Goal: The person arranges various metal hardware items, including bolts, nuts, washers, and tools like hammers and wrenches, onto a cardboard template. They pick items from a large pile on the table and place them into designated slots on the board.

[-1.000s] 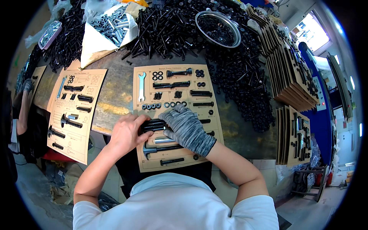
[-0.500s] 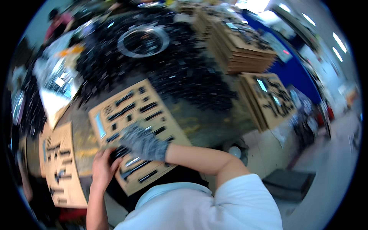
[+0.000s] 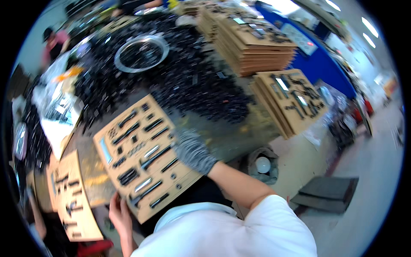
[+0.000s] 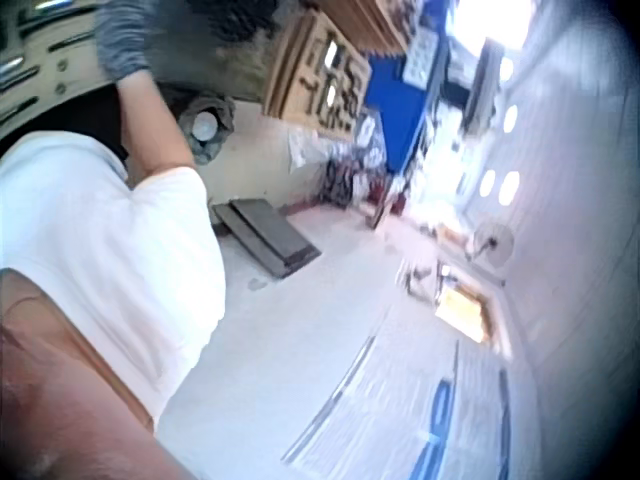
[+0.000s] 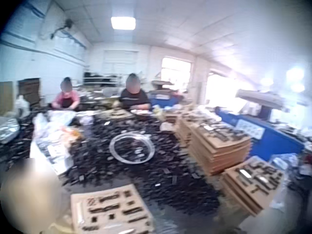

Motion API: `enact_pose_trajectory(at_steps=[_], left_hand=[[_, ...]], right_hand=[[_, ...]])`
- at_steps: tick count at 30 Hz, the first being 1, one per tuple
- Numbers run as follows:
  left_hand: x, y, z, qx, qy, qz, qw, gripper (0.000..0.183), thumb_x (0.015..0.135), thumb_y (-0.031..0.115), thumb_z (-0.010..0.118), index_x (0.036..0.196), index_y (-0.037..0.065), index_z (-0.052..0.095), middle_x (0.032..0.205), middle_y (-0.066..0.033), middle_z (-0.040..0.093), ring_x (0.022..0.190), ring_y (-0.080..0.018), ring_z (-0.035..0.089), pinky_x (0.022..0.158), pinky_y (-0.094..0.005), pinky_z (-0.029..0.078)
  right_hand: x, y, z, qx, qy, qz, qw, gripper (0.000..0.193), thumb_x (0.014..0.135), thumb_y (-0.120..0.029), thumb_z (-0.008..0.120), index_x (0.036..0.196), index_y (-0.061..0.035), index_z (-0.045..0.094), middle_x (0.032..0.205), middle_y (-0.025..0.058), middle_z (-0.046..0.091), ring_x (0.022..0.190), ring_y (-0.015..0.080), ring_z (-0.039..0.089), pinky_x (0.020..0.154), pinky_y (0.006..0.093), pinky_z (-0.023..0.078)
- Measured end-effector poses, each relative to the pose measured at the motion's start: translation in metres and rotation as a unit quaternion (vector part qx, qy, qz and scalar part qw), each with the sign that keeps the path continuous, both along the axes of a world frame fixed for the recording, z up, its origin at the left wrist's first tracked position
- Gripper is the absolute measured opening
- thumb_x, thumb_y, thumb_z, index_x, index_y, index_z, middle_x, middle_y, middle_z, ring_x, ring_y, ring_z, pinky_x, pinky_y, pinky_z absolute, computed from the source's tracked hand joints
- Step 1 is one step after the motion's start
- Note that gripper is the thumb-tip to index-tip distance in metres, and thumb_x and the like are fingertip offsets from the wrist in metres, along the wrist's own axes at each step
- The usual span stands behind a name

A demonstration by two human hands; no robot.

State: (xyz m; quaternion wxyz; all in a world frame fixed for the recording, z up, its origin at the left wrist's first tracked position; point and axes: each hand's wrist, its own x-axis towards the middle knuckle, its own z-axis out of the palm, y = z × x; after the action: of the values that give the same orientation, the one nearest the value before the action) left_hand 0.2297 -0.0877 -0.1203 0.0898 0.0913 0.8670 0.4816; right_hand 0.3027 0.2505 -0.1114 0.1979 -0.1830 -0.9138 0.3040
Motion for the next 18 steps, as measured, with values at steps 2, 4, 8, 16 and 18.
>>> enact_pose_trajectory(at_steps=[2, 4, 8, 16, 18], left_hand=[[-0.002, -0.017, -0.014, 0.039, -0.023, 0.001, 0.999, 0.033, 0.100, 0.004, 0.058, 0.132, -0.004, 0.057, 0.091, -0.0015, 0.062, 0.078, -0.0070, 0.055, 0.067, -0.0215, 0.046], [0.001, -0.029, -0.014, 0.059, -0.053, 0.001, 0.997, 0.030, 0.100, 0.004, 0.060, 0.129, -0.002, 0.057, 0.090, -0.0002, 0.061, 0.075, -0.0052, 0.055, 0.062, -0.0202, 0.044], [0.022, -0.039, 0.001, 0.112, -0.128, 0.014, 0.985, 0.031, 0.099, 0.006, 0.062, 0.128, -0.002, 0.052, 0.087, 0.0001, 0.062, 0.074, -0.0056, 0.058, 0.061, -0.0207, 0.046], [0.070, -0.047, 0.007, 0.211, -0.262, 0.004, 0.942, 0.031, 0.097, 0.003, 0.064, 0.120, -0.001, 0.043, 0.092, -0.0094, 0.065, 0.076, -0.0139, 0.066, 0.065, -0.0248, 0.054], [0.077, -0.045, 0.014, 0.208, -0.278, -0.007, 0.938, 0.031, 0.097, 0.003, 0.064, 0.119, -0.001, 0.042, 0.093, -0.0101, 0.066, 0.077, -0.0147, 0.067, 0.066, -0.0252, 0.055]], right_hand=[[0.001, -0.008, -0.007, 0.003, 0.024, -0.038, 0.999, 0.032, 0.093, -0.018, 0.064, 0.123, -0.0054, 0.067, 0.116, 0.0190, 0.069, 0.108, 0.0345, 0.065, 0.101, 0.0428, 0.050], [0.001, -0.011, -0.009, -0.014, 0.016, -0.039, 0.999, 0.029, 0.095, -0.017, 0.064, 0.122, -0.0065, 0.068, 0.114, 0.0177, 0.070, 0.102, 0.0331, 0.068, 0.095, 0.0398, 0.054], [-0.007, -0.023, -0.003, -0.035, -0.035, -0.032, 0.998, 0.030, 0.093, -0.016, 0.063, 0.122, -0.0069, 0.066, 0.111, 0.0187, 0.071, 0.102, 0.0348, 0.067, 0.098, 0.0424, 0.051], [-0.036, -0.035, 0.006, -0.027, -0.101, -0.055, 0.993, 0.026, 0.096, -0.021, 0.057, 0.117, -0.0118, 0.069, 0.114, 0.0157, 0.071, 0.107, 0.0342, 0.066, 0.098, 0.0433, 0.051], [-0.040, -0.032, 0.005, -0.045, -0.104, -0.056, 0.992, 0.026, 0.096, -0.021, 0.056, 0.117, -0.0129, 0.069, 0.114, 0.0156, 0.071, 0.108, 0.0339, 0.066, 0.098, 0.0430, 0.051]])
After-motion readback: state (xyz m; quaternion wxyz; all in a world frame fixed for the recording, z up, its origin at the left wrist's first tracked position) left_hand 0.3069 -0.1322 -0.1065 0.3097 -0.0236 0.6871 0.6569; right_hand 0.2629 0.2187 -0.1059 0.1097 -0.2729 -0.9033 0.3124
